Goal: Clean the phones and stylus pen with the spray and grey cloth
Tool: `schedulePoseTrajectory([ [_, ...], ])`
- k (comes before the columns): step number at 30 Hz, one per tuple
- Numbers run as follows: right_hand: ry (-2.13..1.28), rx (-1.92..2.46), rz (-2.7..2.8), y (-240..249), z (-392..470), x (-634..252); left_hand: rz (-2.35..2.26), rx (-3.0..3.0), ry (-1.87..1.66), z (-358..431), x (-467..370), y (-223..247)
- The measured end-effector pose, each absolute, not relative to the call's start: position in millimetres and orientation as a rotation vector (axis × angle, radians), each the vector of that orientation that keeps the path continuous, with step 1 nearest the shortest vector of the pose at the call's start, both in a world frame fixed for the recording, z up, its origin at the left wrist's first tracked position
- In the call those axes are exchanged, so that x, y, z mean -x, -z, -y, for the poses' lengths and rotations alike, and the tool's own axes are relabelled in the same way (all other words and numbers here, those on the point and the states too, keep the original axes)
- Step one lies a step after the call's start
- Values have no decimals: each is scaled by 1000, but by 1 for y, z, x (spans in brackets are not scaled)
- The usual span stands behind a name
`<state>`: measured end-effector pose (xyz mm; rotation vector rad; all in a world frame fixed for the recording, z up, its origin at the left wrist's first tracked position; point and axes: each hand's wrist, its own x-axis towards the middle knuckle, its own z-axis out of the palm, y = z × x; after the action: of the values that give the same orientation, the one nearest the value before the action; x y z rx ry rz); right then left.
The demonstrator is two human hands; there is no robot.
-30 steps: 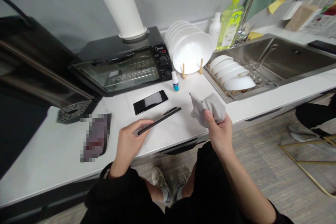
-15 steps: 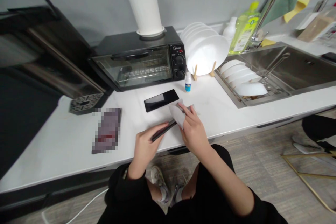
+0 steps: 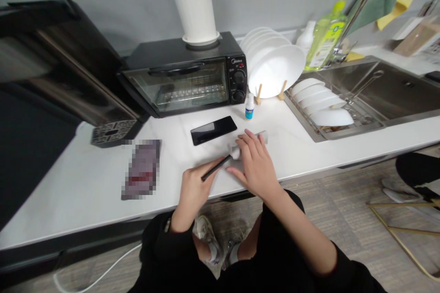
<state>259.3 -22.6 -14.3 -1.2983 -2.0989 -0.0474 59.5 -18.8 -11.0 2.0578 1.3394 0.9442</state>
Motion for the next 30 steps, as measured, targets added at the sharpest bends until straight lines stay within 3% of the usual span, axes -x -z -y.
schedulePoseTrajectory([
  [6,42,955,2398,16,38,-231,-1440,-2075,-860,14,-56,17],
  [12,81,1371,2036,14,15,-245,-1377,-2114,-866,16,-59,14],
  [18,46,950,2399,16,38,-227,-1494,-2185,-683,18,-57,25],
  [24,74,1481,1952,19,23,-249,-1344,-2166,-788,18,-61,12],
  [30,-14,936,2397,17,46,-228,-1474,-2173,-693,17,-58,20],
])
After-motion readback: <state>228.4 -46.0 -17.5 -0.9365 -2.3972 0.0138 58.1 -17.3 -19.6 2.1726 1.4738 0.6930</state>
